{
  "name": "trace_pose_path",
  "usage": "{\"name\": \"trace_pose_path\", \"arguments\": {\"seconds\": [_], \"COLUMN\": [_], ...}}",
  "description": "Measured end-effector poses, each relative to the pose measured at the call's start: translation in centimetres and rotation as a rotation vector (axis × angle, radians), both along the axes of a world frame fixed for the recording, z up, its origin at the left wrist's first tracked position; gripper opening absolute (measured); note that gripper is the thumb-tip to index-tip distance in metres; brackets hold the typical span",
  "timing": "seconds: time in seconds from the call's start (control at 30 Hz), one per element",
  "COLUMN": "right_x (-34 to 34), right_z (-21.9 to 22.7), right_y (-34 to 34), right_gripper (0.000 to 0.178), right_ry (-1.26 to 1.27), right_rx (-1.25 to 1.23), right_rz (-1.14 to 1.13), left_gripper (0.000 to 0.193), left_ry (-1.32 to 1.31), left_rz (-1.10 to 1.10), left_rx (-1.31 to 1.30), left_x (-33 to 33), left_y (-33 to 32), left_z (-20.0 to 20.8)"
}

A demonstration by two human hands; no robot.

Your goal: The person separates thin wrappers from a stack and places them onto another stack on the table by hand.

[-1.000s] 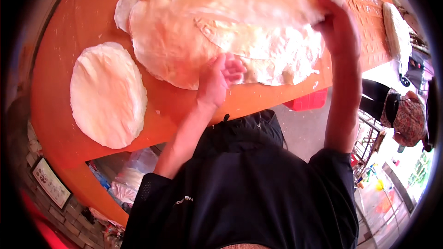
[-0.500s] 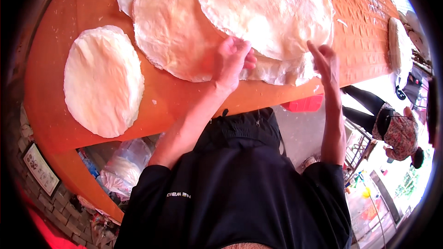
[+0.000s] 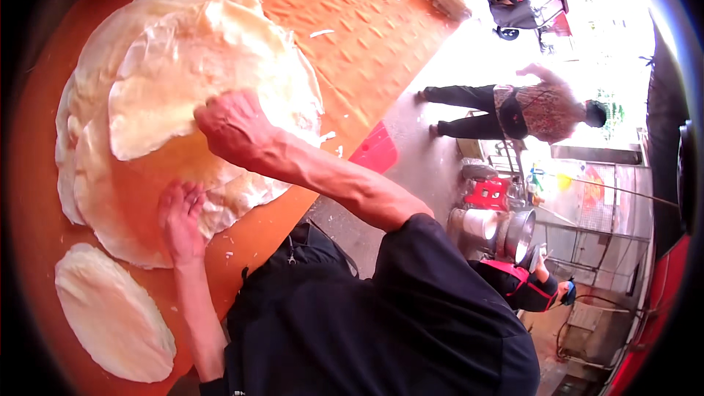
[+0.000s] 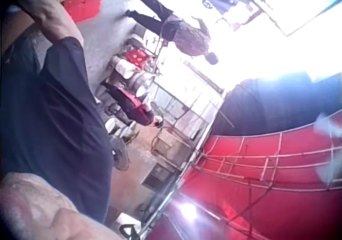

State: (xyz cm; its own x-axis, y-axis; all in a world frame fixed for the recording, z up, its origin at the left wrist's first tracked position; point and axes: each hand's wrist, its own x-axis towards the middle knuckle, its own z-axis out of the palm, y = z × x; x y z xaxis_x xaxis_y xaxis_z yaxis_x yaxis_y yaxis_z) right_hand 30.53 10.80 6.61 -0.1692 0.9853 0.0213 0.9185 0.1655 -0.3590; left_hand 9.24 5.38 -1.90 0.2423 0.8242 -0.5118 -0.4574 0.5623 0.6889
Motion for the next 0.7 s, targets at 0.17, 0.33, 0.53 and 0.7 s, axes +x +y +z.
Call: {"name": "trace_pose_path", "arguments": {"seconds": [0.17, 0.33, 0.53, 0.7], "right_x": [0.2, -2.3, -1.2, -0.9], "right_z": [2.8, -5.8, -7.8, -8.3], "right_y": [-2.5, -5.7, -6.7, -6.4], "right_gripper": [0.013, 0.027, 0.038, 0.038], "right_ry": [-0.022, -0.087, -0.117, -0.104], "right_rx": [0.238, 0.041, 0.269, 0.257], "right_rz": [0.047, 0.048, 0.092, 0.218], "left_gripper": [0.037, 0.037, 0.039, 0.027], "left_ry": [0.205, -0.055, 0.244, -0.102], "left_rz": [0.084, 0.067, 0.102, 0.118], "left_rx": [-0.153, -0.099, -0.154, -0.155], "left_x": [0.1, 1.1, 0.2, -0.3], "left_y": [-0.2, -0.3, -1.8, -1.8], "left_z": [1.2, 0.0, 1.9, 0.2]}}
